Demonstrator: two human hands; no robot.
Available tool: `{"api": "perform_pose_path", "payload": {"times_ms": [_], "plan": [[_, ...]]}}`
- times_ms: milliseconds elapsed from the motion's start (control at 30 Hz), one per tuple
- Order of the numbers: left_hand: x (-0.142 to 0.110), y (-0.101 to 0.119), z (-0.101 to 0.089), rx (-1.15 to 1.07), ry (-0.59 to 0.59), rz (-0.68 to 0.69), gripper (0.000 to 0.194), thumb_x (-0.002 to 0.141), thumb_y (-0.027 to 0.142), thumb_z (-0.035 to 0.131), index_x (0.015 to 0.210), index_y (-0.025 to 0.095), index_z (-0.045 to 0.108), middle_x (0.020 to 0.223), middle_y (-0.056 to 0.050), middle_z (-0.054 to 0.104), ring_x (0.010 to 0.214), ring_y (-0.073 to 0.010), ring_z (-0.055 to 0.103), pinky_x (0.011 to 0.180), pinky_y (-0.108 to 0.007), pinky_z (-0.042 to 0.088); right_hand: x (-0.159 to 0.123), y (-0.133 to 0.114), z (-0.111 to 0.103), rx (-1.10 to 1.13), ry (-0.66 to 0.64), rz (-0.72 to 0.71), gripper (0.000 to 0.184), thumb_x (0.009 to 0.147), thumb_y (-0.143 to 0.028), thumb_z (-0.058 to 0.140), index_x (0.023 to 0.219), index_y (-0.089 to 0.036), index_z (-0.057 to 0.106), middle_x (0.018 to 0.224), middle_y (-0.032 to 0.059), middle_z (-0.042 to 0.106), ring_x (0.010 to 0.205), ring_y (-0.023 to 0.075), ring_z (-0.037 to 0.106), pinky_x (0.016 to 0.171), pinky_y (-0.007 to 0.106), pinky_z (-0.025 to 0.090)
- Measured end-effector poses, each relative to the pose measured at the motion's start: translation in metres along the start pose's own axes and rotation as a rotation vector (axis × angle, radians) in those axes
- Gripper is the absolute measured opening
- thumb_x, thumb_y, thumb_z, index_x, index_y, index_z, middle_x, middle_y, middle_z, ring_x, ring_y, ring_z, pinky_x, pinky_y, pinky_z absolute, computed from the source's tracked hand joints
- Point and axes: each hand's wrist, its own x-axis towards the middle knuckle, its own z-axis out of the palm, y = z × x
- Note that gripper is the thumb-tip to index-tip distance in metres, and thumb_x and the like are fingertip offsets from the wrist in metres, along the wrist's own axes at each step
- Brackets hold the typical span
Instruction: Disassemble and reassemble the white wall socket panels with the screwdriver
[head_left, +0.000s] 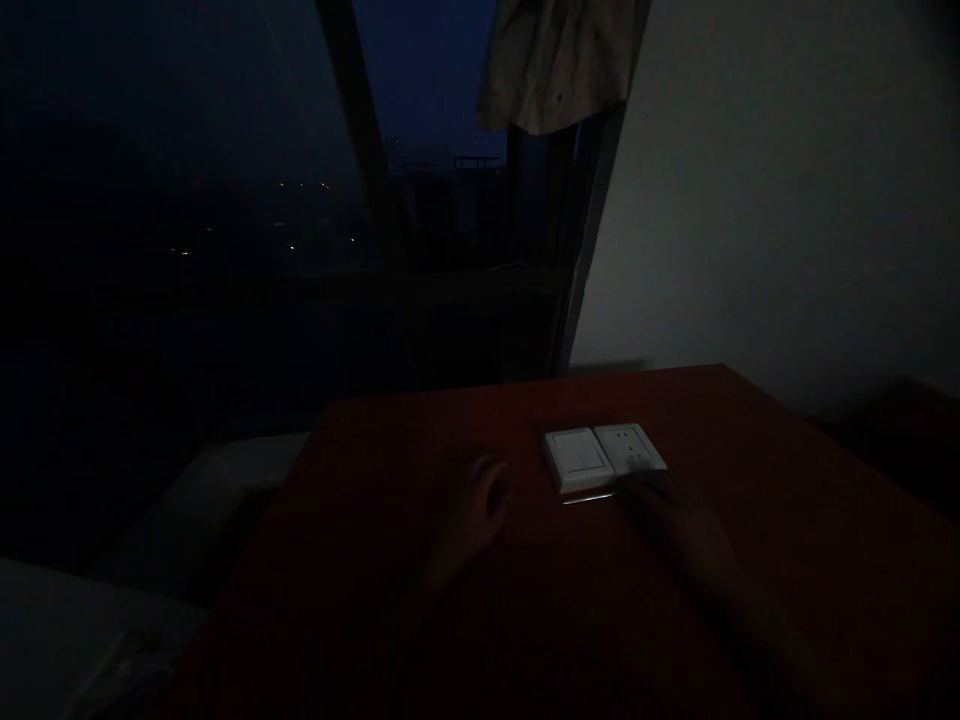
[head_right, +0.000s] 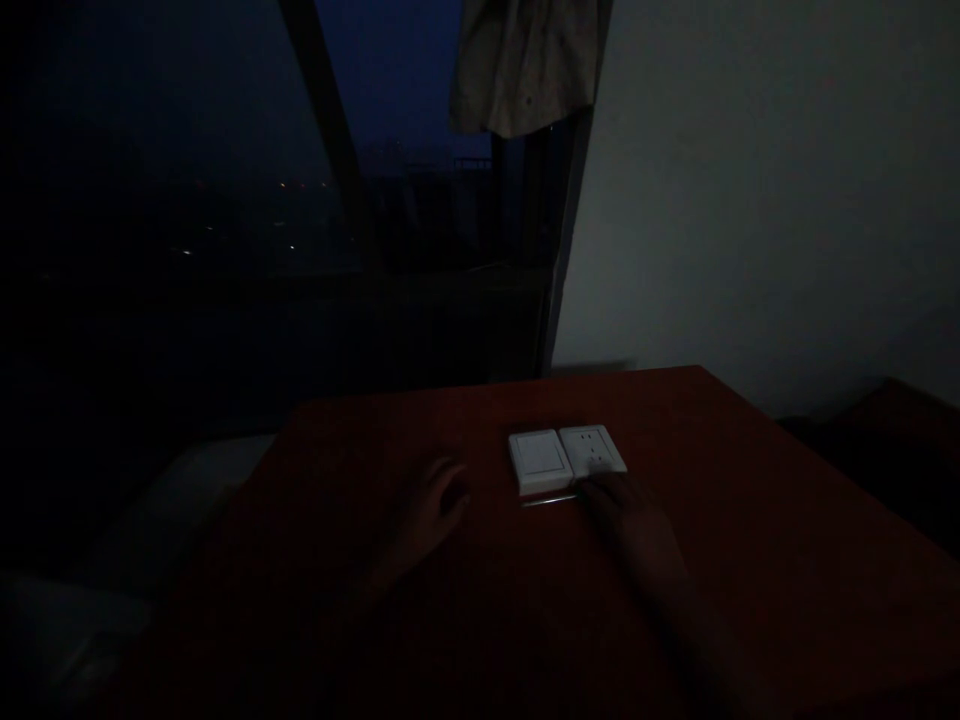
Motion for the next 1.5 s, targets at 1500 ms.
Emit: {"api": "perform_pose_path", "payload": {"times_ms": [1500], "plan": [[-0.022, 0.009, 0.008, -0.001, -0.081, -0.262, 0.037, 0.090, 0.019, 0.039, 0.122, 0.021, 0.057, 0.121, -0.010, 0.065, 0.109, -0.0240, 0.062, 0.096, -0.040, 0.046, 0.080, -0.172, 0.043, 0.950, -0.025, 0.282, 0.019, 0.080, -0.025, 0.045, 0.063, -0.020, 0.054, 0.062, -0.0015, 0.060, 0.059, 0.0129, 0.053, 0.055, 0.022, 0.037]]}}
